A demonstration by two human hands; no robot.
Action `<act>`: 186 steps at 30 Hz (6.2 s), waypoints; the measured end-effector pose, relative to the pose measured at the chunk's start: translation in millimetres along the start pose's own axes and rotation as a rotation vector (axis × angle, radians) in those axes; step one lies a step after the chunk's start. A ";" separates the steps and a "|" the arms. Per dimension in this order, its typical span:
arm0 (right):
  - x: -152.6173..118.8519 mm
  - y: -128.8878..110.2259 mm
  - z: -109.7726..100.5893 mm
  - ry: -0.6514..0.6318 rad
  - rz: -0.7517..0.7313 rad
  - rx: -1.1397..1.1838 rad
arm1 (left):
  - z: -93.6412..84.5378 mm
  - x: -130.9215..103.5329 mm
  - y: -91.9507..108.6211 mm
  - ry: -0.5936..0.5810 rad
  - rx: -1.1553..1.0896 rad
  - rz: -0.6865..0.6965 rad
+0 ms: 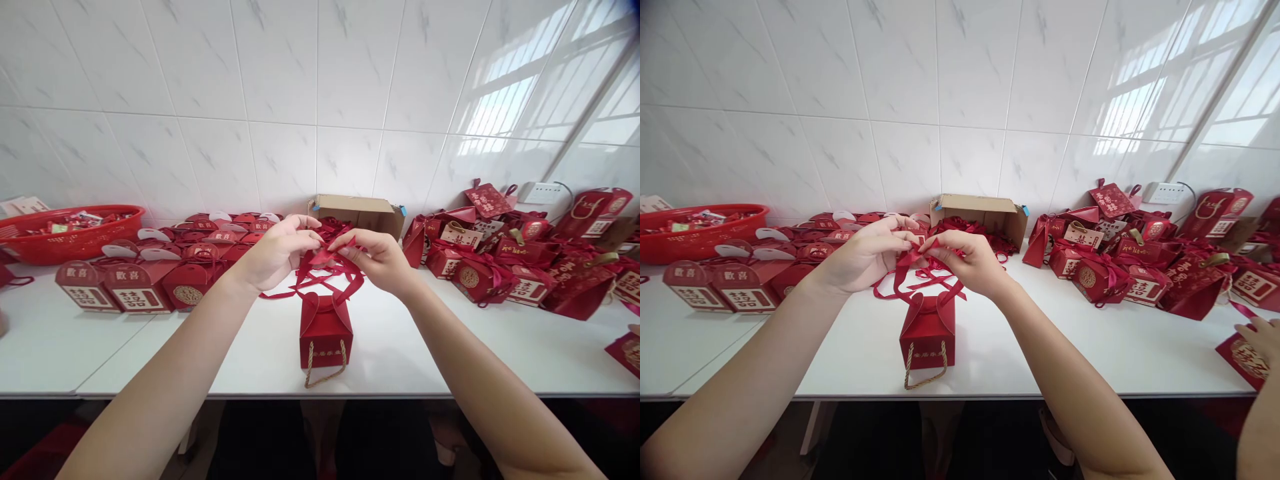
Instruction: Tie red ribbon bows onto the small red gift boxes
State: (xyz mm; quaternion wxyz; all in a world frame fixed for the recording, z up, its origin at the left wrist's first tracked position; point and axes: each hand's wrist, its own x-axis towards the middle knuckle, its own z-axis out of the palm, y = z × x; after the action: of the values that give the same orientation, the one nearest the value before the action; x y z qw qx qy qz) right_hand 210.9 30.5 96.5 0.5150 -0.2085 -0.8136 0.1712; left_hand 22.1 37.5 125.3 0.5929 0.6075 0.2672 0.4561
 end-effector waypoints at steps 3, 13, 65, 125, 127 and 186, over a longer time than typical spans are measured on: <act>-2.0 3.9 -3.4 0.010 -0.245 -0.338 | -3.3 0.9 -0.5 0.010 -0.045 -0.073; -14.4 3.0 15.9 0.294 -0.125 -0.296 | 2.3 -9.1 -12.9 0.199 0.589 0.441; -99.9 34.7 25.1 -0.198 1.038 0.036 | -32.3 -42.3 -114.2 0.030 0.324 -0.486; -87.4 15.6 4.3 0.000 0.829 0.172 | 10.9 -24.9 -96.8 0.400 1.171 0.431; -85.1 20.3 17.4 -0.022 0.749 0.153 | 13.1 -25.2 -97.4 0.406 1.178 0.429; -74.8 29.9 71.2 0.100 0.700 0.131 | -31.1 -34.6 -91.6 0.038 0.580 -0.050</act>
State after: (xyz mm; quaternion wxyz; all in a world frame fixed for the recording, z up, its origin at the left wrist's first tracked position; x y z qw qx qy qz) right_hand 179.6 13.0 -4.9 0.4768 -0.4491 -0.6539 0.3787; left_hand -0.5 36.5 25.1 0.4004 0.7364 0.4124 0.3569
